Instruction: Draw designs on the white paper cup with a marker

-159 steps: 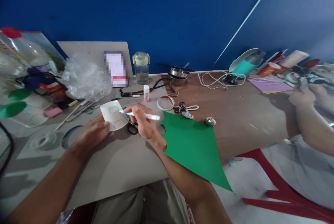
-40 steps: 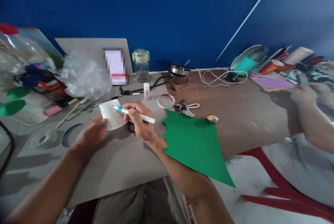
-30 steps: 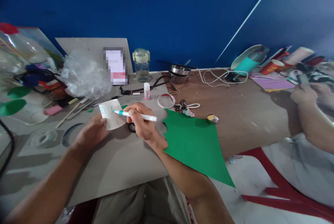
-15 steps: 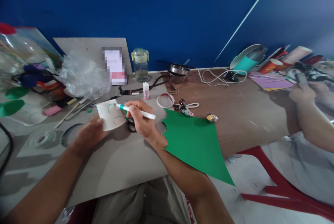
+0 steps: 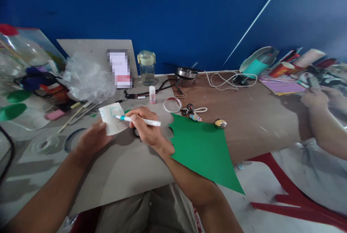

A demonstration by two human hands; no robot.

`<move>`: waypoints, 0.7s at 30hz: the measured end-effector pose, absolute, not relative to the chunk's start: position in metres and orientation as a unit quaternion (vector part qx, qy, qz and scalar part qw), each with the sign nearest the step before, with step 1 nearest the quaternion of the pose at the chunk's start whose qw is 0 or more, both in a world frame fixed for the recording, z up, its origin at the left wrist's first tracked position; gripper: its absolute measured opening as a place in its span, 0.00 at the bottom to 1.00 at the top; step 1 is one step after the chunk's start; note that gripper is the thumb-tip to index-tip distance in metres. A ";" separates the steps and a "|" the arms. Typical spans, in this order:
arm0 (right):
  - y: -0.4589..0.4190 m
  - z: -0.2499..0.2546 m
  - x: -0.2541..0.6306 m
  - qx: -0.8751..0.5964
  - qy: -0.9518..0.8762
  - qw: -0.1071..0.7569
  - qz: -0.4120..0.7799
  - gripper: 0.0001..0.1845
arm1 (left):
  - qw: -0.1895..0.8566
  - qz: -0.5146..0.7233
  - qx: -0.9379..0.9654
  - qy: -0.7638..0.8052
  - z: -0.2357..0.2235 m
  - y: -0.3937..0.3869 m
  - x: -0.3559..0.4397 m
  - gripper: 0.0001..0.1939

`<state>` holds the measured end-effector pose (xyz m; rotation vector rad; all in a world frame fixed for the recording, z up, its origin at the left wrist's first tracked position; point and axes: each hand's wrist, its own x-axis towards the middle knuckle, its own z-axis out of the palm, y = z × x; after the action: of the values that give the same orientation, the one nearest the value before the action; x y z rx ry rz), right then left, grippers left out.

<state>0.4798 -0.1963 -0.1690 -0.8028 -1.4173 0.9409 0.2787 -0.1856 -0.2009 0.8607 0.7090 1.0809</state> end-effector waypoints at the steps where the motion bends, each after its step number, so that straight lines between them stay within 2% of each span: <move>1: -0.196 -0.169 0.480 -0.346 -0.605 0.592 0.404 0.17 | 0.713 0.487 0.386 0.323 -0.200 -0.186 0.279 0.25; 7: -0.190 -0.173 0.482 -0.327 -0.559 0.630 0.427 0.18 | 0.716 0.484 0.384 0.325 -0.201 -0.186 0.277 0.20; 16: -0.190 -0.169 0.481 -0.340 -0.561 0.632 0.412 0.17 | 0.722 0.478 0.380 0.325 -0.200 -0.187 0.276 0.16; 21: -0.190 -0.170 0.482 -0.341 -0.577 0.617 0.412 0.18 | 0.725 0.469 0.383 0.329 -0.200 -0.187 0.276 0.20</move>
<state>0.4823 -0.1900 -0.1697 -0.7857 -1.3277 0.9489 0.2762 -0.1870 -0.2001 0.8462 0.7252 1.0348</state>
